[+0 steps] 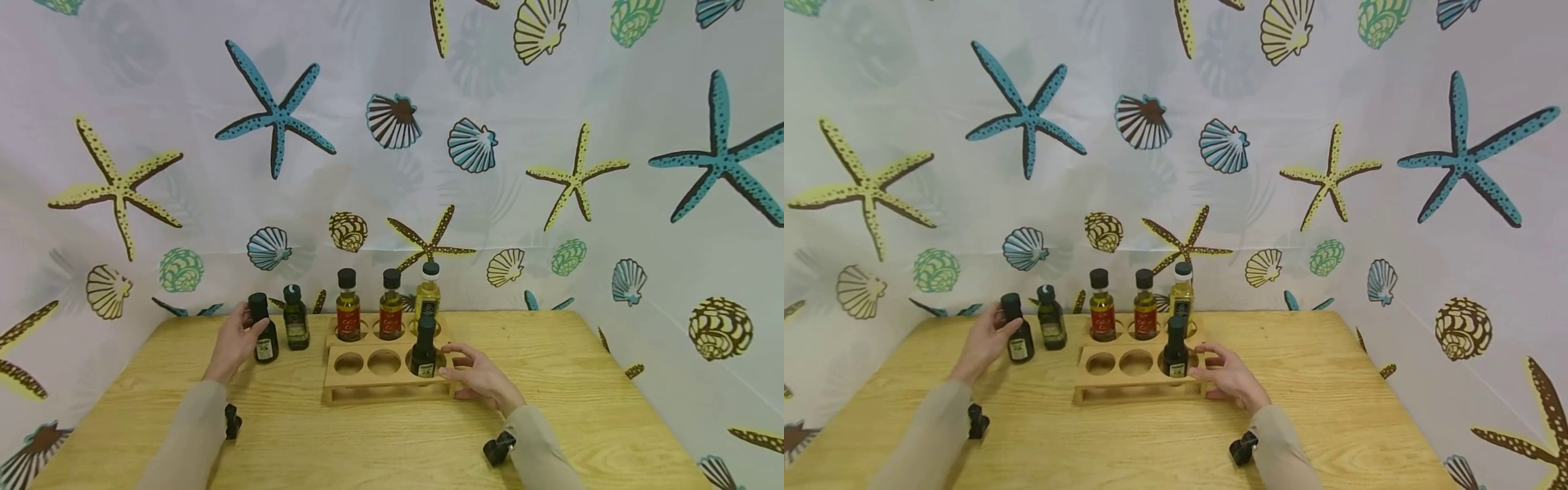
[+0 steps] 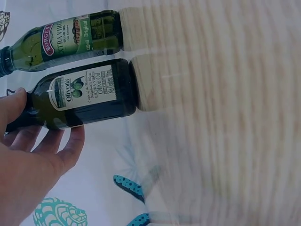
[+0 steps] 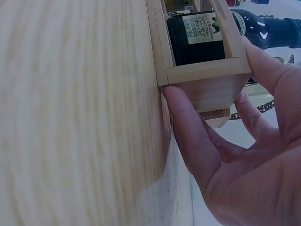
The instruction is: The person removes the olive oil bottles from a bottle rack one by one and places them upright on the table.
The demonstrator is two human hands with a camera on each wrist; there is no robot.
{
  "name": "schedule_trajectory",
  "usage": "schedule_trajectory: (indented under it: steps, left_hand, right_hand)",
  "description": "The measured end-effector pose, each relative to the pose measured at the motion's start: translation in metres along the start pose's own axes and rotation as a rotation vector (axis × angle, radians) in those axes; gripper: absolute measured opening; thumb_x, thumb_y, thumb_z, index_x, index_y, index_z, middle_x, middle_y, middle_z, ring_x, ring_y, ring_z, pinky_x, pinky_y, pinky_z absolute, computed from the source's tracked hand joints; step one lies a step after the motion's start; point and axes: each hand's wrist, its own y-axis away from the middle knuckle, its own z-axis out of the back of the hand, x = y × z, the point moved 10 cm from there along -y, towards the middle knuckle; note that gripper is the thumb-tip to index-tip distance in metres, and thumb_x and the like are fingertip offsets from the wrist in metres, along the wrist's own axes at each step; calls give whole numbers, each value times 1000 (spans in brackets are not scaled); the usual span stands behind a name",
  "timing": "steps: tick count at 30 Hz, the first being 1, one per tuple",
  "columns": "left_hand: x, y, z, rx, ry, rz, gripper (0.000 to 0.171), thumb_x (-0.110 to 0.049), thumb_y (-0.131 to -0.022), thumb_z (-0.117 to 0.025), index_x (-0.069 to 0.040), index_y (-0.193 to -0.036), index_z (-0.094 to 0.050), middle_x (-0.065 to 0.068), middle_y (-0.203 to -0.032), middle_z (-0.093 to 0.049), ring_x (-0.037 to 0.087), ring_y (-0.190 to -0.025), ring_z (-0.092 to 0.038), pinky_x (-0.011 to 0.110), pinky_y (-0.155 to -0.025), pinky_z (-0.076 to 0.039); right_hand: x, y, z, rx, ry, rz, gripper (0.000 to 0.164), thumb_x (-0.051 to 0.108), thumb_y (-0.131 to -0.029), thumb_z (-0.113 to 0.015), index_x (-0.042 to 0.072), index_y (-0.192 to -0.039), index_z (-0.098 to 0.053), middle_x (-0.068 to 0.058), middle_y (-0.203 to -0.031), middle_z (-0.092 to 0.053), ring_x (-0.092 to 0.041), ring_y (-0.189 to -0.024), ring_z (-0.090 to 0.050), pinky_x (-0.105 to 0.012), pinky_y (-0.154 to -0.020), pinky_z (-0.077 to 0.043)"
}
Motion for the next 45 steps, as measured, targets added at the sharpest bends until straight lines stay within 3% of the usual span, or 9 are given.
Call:
schedule_trajectory:
  steps: [15, 30, 45]
  left_hand:
    - [15, -8, -1, -59, 58, 20, 58, -28, -106, -44, -8, -155, -23, 29, -151, -36, 47, -138, -36, 64, -107, -34]
    - [19, -13, 3, -140, 30, 26, 58, -30, -105, -46, -8, -156, -25, 28, -148, -41, 45, -136, -41, 62, -108, -35]
    - [21, -20, 6, -116, 15, 24, 61, -32, -105, -45, -8, -156, -22, 28, -152, -36, 47, -139, -36, 63, -109, -33]
  right_hand:
    - [1, 1, 1, -17, 9, 8, 54, 27, -89, -74, 22, -139, -53, -23, -147, -42, -29, -110, -60, -42, -68, -59]
    - [-1, 2, 1, -5, 24, 6, 58, 34, -87, -76, 24, -139, -53, -23, -147, -41, -29, -112, -59, -39, -70, -59]
    - [1, 2, 1, -1, 20, 6, 59, 33, -88, -75, 23, -141, -52, -23, -149, -38, -36, -123, -54, -40, -71, -60]
